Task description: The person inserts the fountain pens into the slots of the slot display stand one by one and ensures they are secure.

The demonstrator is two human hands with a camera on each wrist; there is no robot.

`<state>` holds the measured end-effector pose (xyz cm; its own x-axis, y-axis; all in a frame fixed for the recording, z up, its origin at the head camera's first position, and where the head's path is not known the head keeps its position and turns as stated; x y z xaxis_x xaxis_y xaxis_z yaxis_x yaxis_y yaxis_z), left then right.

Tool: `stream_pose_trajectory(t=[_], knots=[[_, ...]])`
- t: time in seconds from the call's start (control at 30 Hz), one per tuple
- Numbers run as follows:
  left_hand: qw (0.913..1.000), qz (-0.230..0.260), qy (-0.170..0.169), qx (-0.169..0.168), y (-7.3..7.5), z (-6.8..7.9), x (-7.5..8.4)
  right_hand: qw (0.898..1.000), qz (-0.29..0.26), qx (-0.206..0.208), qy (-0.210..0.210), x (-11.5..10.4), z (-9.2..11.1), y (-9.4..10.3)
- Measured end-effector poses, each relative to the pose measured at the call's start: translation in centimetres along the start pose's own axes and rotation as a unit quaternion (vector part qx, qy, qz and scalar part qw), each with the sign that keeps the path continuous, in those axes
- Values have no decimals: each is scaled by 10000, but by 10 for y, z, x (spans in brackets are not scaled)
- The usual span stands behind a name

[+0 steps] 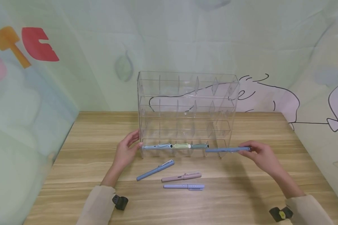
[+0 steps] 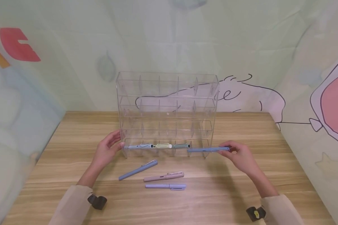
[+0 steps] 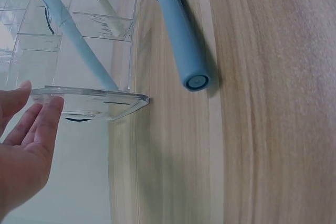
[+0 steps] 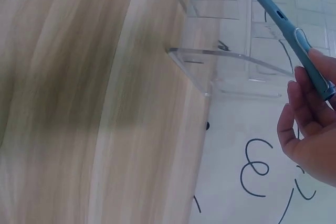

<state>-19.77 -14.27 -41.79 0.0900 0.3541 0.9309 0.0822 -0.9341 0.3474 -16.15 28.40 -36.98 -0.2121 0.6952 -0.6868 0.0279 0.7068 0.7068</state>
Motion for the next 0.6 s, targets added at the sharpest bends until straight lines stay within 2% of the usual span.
stream_pose_trajectory(t=[0.13, 0.33, 0.6], knots=[[10000, 22, -66, 12, 0, 0, 1, 9998, -190, -7, 49, -5, -4, -2], [9999, 34, -94, 18, 0, 0, 0, 9999, -162, 26, -11, -10, -12, -7], [10000, 23, -56, -6, 0, 0, 0, 9998, -180, -66, -112, -17, -22, -31]])
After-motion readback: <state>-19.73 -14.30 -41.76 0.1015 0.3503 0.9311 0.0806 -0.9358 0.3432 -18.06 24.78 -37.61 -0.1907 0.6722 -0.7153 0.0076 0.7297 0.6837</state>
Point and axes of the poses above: each hand's wrist, its own z-axis away from the middle knuckle, its own y-axis out of the back of the hand, x = y × z, the point moved 6 cm from there along -z, towards the middle knuckle, and after that the axes turned 4 degrees about x, right-handed, at the moved point
